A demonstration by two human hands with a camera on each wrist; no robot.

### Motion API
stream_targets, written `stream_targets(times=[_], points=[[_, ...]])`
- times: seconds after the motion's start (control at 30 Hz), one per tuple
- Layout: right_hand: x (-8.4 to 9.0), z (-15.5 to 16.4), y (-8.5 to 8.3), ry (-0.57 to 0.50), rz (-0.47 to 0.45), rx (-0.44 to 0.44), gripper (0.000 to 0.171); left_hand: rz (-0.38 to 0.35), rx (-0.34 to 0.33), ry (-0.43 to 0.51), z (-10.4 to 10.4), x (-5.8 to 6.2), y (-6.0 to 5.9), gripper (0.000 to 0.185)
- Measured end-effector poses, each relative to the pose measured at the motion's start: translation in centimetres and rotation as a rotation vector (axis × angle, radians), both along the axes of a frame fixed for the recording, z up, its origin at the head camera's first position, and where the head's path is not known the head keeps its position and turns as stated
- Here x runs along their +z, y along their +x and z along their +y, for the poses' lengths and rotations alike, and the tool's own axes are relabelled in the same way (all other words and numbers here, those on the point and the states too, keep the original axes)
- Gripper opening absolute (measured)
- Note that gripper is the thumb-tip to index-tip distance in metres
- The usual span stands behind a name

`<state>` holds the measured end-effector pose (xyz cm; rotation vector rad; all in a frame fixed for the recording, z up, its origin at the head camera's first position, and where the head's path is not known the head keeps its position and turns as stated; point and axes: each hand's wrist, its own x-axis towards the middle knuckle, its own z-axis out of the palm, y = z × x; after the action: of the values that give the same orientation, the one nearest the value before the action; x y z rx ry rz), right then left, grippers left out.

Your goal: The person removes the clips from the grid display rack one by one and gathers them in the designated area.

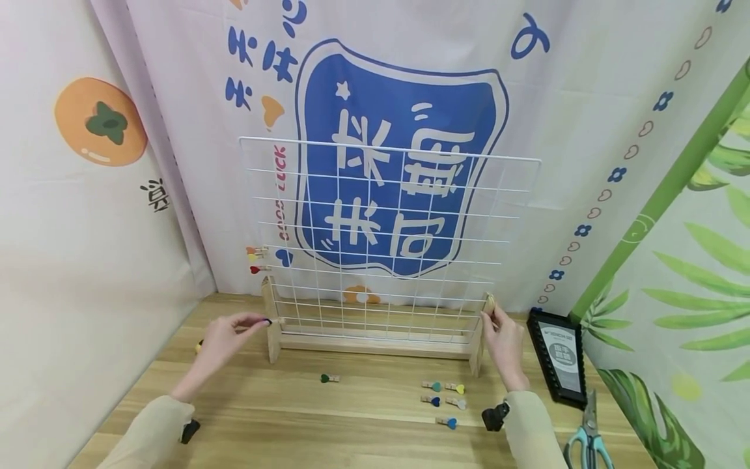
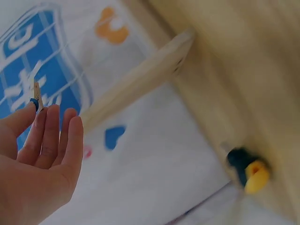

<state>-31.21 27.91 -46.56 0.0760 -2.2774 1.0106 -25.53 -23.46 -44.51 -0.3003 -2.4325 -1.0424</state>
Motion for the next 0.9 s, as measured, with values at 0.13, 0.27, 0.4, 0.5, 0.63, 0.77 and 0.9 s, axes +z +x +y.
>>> stream_targets(times=[0.13, 0.27, 0.4, 0.5, 0.63, 0.77, 0.9], points=[[0.0, -0.1, 0.1, -0.007, -0.012, 0.002, 0.026, -0.066, -0.028, -0.027, 0.5, -2.5, -0.2, 0.009], [0.1, -0.1, 0.2, -0.005, -0.014, -0.002, 0.025, -0.150, -0.051, -0.028, 0.9, -4.6, -0.5, 0.008], [0.1, -0.2, 0.2, 0.004, -0.005, -0.010, 0.023, -0.216, -0.065, -0.040, 1.4, -5.9, -0.3, 0.006], [0.0, -0.1, 0.1, 0.009, 0.014, -0.012, 0.024, -0.238, -0.068, -0.064, 1.9, -6.7, 0.0, 0.006], [-0.1, -0.1, 0.1, 0.018, 0.050, -0.017, 0.026, -0.224, -0.104, -0.104, 2.4, -7.4, 0.4, 0.010], [-0.1, -0.1, 0.1, 0.028, 0.070, -0.023, 0.025, -0.190, -0.155, -0.139, 2.9, -7.9, 0.4, 0.007], [-0.1, -0.1, 0.0, 0.028, 0.065, -0.022, 0.024, -0.172, -0.166, -0.177, 3.5, -8.4, 0.3, 0.005]])
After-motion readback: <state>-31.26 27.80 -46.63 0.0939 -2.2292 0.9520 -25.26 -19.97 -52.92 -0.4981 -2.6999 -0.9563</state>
